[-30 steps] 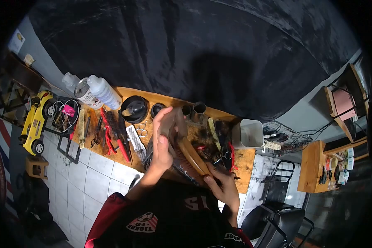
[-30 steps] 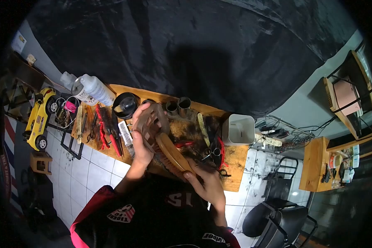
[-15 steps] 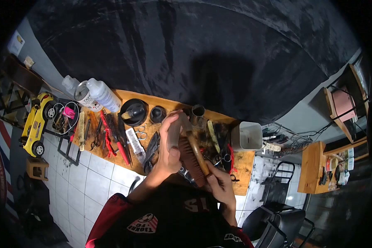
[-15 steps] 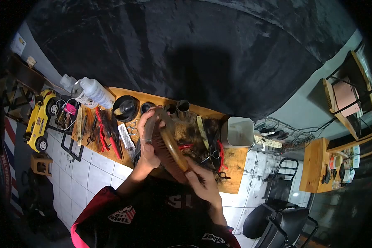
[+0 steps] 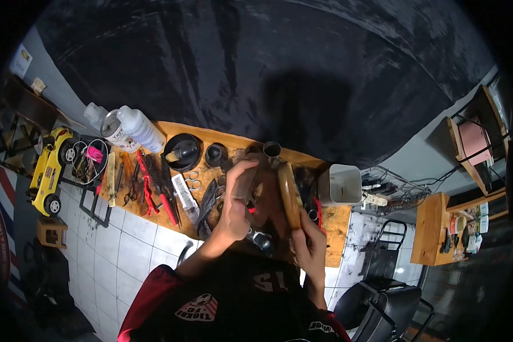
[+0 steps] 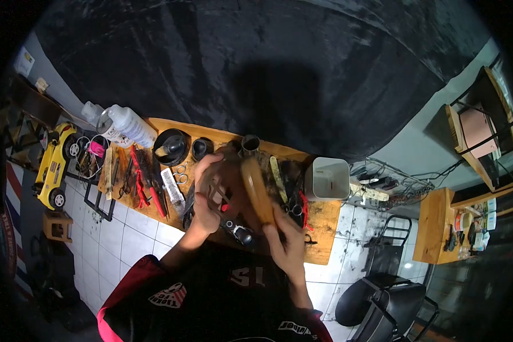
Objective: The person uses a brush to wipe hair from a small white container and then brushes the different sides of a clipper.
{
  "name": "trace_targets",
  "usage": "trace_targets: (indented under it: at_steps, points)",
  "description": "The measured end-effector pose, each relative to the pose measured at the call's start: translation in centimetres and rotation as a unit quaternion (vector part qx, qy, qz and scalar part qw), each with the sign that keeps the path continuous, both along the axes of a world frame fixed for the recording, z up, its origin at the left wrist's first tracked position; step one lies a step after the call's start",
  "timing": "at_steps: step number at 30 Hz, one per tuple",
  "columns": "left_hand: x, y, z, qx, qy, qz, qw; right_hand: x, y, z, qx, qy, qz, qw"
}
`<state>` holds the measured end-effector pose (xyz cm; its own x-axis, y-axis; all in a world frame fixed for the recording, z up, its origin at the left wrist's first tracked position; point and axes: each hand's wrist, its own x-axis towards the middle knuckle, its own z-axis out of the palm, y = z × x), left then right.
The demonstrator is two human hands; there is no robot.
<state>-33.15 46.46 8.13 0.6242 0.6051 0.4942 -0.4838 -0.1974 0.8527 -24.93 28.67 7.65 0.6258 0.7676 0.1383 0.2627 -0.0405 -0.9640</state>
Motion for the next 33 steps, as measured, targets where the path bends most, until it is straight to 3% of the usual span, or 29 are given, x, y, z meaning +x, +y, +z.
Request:
trace_targets:
  at_steps: [3,6,7,10,11,14,15,18,19,25,28,29,32,33]
  points:
    - [0.9,-1.4,0.4,-0.021,-0.041,-0.030,0.998,0.2,0.9,0.9,-0.023,-0.078,-0.023,0.996]
    - [0.1,-0.6,0.0,-0.112,-0.001,-0.071,0.991,0.5,-0.2,1.0,-0.019,-0.088,0.081,0.993]
    - [0.0,-0.4,0.6,-0.140,-0.012,-0.119,0.983,0.6,0.1,0.8,0.040,-0.102,0.086,0.990]
    - [0.0,-0.6,0.4,-0.124,0.012,-0.056,0.991,0.3,0.3,0.4,0.057,-0.091,-0.003,0.994]
    - [-0.1,-1.1,0.7,-0.163,-0.013,-0.074,0.984,0.0,0.3,0.8,-0.006,-0.051,-0.045,0.998]
    - [0.0,-1.6,0.8,-0.152,0.005,-0.089,0.984,-0.4,1.0,1.5,-0.033,-0.073,-0.063,0.995]
    - [0.3,-1.6,0.4,-0.105,0.022,-0.040,0.993,-0.5,0.8,1.4,-0.057,-0.102,-0.043,0.992]
    - [0.0,-0.4,-0.2,-0.097,0.053,-0.062,0.992,-0.7,0.5,1.3,0.006,-0.099,0.014,0.995]
    - [0.0,-0.5,0.6,-0.140,0.008,-0.126,0.982,-0.8,0.5,0.5,0.062,-0.105,0.013,0.992]
    - [0.5,-2.1,0.5,-0.180,-0.002,-0.076,0.981,-0.9,0.9,0.5,-0.020,-0.074,-0.100,0.992]
    - [0.3,-0.7,-0.4,-0.134,0.055,-0.073,0.987,-0.9,0.3,0.8,0.002,-0.081,0.011,0.997]
    - [0.2,-0.3,-0.6,-0.174,0.053,-0.082,0.980,-0.9,0.3,0.5,0.025,-0.087,0.026,0.996]
    - [0.0,-0.2,0.5,-0.125,0.027,-0.120,0.984,-0.3,0.0,-0.5,0.102,-0.083,0.034,0.991]
    - [-0.2,-0.5,1.0,-0.158,0.008,-0.134,0.978,-0.2,-0.1,-0.6,0.100,-0.060,0.019,0.993]
